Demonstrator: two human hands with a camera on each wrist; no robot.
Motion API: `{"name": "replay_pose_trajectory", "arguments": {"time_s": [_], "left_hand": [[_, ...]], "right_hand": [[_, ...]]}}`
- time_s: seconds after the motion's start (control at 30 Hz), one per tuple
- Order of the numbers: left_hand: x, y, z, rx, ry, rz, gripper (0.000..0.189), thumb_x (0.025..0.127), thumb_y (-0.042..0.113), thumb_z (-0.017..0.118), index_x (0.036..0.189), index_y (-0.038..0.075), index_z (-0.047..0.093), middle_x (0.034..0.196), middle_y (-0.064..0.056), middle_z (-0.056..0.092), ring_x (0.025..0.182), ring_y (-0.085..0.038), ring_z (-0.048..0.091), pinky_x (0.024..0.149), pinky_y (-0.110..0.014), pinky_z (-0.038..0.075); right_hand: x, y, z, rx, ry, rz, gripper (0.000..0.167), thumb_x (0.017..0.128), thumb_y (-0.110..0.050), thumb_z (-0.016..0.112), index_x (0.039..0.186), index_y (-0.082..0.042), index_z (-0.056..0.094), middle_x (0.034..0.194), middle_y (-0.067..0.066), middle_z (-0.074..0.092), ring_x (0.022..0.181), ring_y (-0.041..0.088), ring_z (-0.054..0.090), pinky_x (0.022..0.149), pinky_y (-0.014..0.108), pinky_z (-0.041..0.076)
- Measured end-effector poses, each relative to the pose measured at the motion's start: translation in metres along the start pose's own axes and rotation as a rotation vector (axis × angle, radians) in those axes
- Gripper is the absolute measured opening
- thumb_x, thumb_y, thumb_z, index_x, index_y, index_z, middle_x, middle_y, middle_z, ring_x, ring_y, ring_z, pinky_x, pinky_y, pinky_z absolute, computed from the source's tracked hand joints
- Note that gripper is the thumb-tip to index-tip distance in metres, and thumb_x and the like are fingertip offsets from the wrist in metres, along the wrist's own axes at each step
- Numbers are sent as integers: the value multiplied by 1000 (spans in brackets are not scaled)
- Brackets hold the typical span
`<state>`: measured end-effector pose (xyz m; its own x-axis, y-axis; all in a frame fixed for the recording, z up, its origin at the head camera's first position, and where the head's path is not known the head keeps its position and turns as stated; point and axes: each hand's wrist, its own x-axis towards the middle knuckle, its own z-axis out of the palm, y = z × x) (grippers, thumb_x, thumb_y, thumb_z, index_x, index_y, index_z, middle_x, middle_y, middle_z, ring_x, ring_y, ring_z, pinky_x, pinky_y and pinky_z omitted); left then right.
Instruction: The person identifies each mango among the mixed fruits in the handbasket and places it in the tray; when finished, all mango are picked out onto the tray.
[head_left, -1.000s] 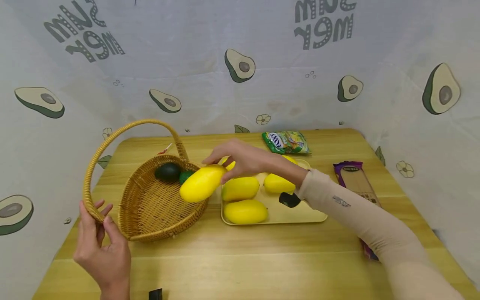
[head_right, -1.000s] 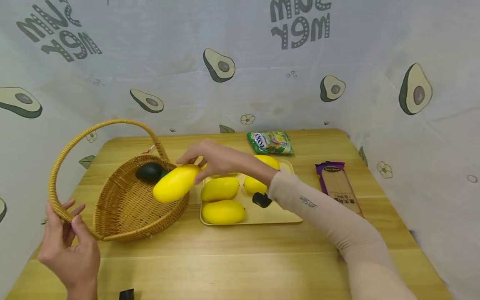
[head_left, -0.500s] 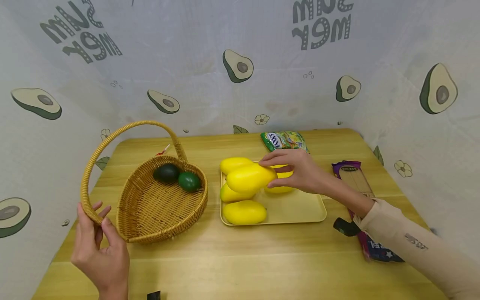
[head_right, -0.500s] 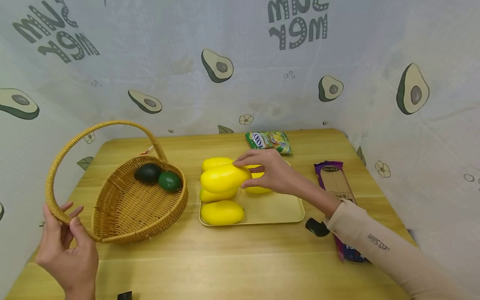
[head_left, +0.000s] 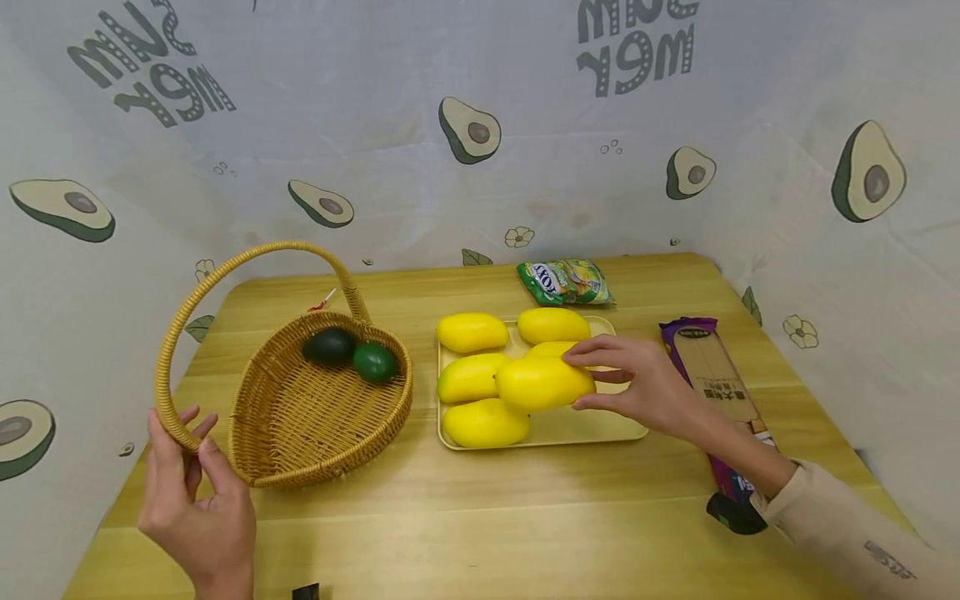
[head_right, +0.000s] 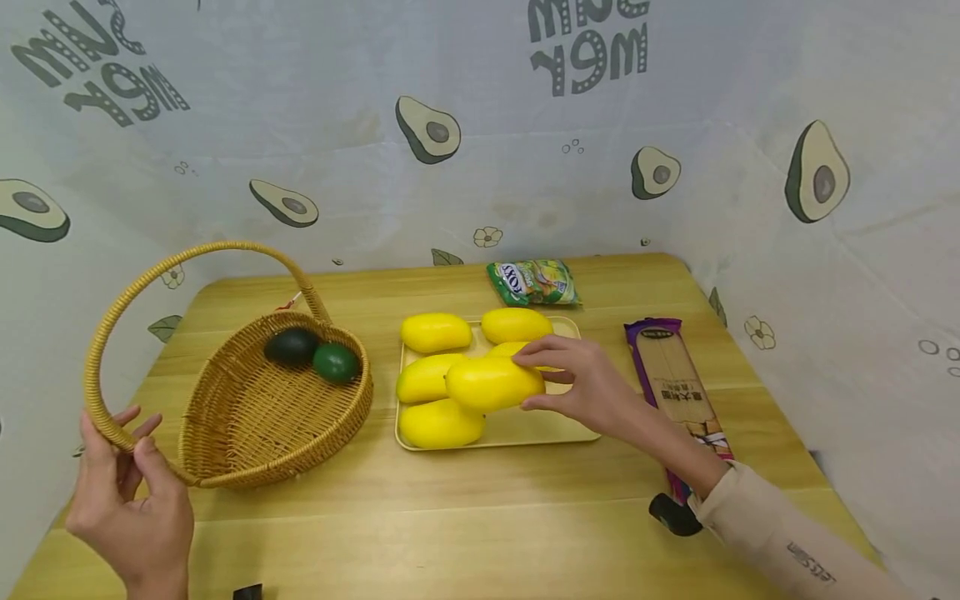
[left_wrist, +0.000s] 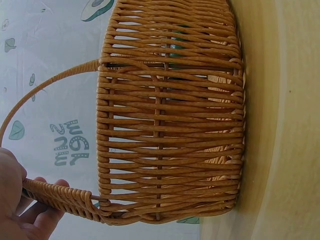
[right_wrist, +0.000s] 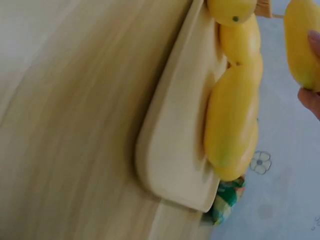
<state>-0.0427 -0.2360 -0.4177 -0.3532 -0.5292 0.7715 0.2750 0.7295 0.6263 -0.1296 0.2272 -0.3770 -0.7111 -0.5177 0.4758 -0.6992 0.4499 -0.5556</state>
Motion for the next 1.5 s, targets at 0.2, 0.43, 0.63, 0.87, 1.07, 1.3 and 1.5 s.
{"name": "replay_pose_trajectory", "arguments": {"time_s": [0.2,0.43,0.63,0.87,1.07,1.3,1.5], "left_hand": [[0,3,0,9,-6,-14,58,101,-15,57,155,5,57,125,-28,73,108,15,65,90,-3,52],[1,9,-1,12,-6,-26,57,101,-15,56,155,5,58,125,-27,74,108,15,66,90,-3,52],[1,8,-1,21,-12,-33,57,101,-14,56,155,5,57,126,-27,74,107,16,65,89,-3,52],[0,5,-1,28,-20,-34,58,102,-13,56,156,7,56,126,-27,73,107,16,64,90,-3,52],[0,7,0,23,-15,-38,57,102,-13,56,156,6,57,126,-27,73,107,16,65,90,-3,52],[2,4,-1,-5,-30,-60,58,102,-12,58,155,10,57,126,-22,75,107,11,68,90,-5,54],[5,2,-16,-73,-158,-183,60,105,-5,59,158,21,49,138,-12,72,116,-2,72,94,-11,57]], "right_hand": [[-18,6,-3,-37,34,11,55,70,5,97,122,1,80,118,14,77,102,34,76,74,32,68],[-35,12,-1,-63,30,88,52,73,3,96,122,-1,80,119,12,77,103,34,76,73,33,68],[-44,17,4,-60,34,122,51,72,3,97,120,-2,81,118,11,78,103,35,75,74,34,68],[-52,26,10,-31,27,128,50,73,2,97,120,-1,80,117,13,76,104,38,74,75,36,68],[-56,31,11,-39,18,144,50,72,4,97,119,1,79,117,15,76,104,39,74,76,40,68],[-59,38,11,-25,4,135,51,72,7,96,119,2,78,118,17,75,105,41,73,78,40,68],[-60,44,13,-32,-12,117,54,71,7,96,121,2,77,119,18,75,107,43,72,79,39,68]]}}
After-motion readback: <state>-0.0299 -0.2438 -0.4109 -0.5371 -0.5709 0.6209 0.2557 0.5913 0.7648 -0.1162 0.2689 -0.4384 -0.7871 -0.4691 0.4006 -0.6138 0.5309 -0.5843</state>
